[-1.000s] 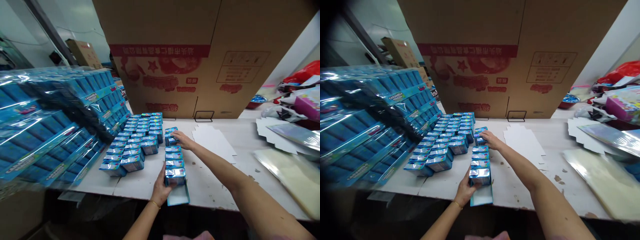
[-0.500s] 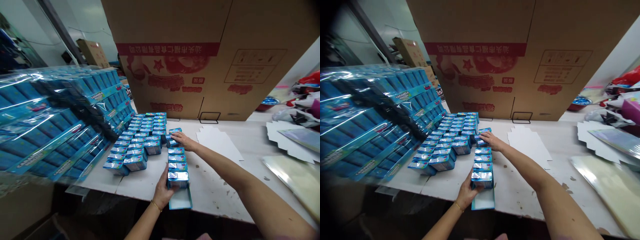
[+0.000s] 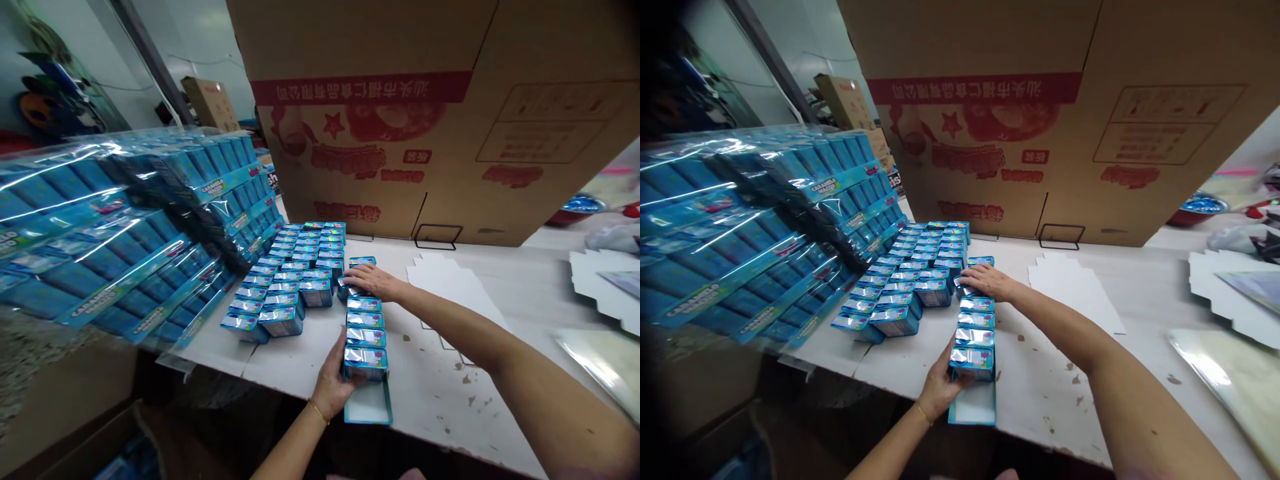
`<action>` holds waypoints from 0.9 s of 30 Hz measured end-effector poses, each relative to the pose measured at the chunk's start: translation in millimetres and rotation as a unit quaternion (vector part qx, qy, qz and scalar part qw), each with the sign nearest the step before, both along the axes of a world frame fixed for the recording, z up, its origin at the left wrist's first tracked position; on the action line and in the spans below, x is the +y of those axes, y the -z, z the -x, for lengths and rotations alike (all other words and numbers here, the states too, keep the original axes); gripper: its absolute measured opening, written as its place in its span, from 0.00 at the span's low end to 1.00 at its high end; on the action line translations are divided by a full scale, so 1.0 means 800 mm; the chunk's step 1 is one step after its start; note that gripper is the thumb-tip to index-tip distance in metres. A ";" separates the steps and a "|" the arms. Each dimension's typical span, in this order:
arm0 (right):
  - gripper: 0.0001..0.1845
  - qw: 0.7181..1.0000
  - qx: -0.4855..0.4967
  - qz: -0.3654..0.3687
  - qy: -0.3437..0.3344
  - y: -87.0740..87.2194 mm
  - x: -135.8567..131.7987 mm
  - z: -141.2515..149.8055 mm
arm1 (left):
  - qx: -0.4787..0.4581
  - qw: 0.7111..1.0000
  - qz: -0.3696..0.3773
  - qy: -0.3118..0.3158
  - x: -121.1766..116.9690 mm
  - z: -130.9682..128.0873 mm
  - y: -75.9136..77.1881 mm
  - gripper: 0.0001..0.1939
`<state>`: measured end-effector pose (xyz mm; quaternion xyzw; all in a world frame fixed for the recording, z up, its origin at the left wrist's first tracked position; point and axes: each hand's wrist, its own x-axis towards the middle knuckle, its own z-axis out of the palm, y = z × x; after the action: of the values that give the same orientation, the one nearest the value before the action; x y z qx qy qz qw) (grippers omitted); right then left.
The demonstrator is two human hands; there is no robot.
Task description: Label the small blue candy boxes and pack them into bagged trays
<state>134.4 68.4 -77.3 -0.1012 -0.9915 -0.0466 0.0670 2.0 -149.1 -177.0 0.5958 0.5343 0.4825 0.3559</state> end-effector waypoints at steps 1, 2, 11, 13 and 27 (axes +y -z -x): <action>0.27 1.000 0.006 0.000 0.021 0.001 -0.001 -0.008 | 0.004 1.000 -0.001 0.001 0.000 0.000 0.001 0.42; 0.28 0.999 0.009 -0.002 0.048 0.001 -0.002 -0.017 | 0.008 1.000 -0.003 0.002 0.000 0.001 0.002 0.42; 0.36 0.970 0.003 0.049 0.240 -0.030 -0.085 -0.155 | 0.009 1.000 0.011 -0.010 0.005 0.002 0.006 0.40; 0.36 0.970 0.002 0.062 0.237 -0.036 -0.125 -0.170 | 0.007 1.000 0.017 -0.019 0.006 0.000 0.005 0.38; 0.40 0.945 0.112 0.094 0.294 -0.019 -0.244 -0.175 | -0.014 0.997 0.071 -0.001 -0.026 0.012 -0.012 0.36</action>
<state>274.2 -126.9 -61.8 -0.3987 -0.9036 0.0408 0.1509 -7.9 -169.6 -167.5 0.5619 0.5624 0.4523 0.4043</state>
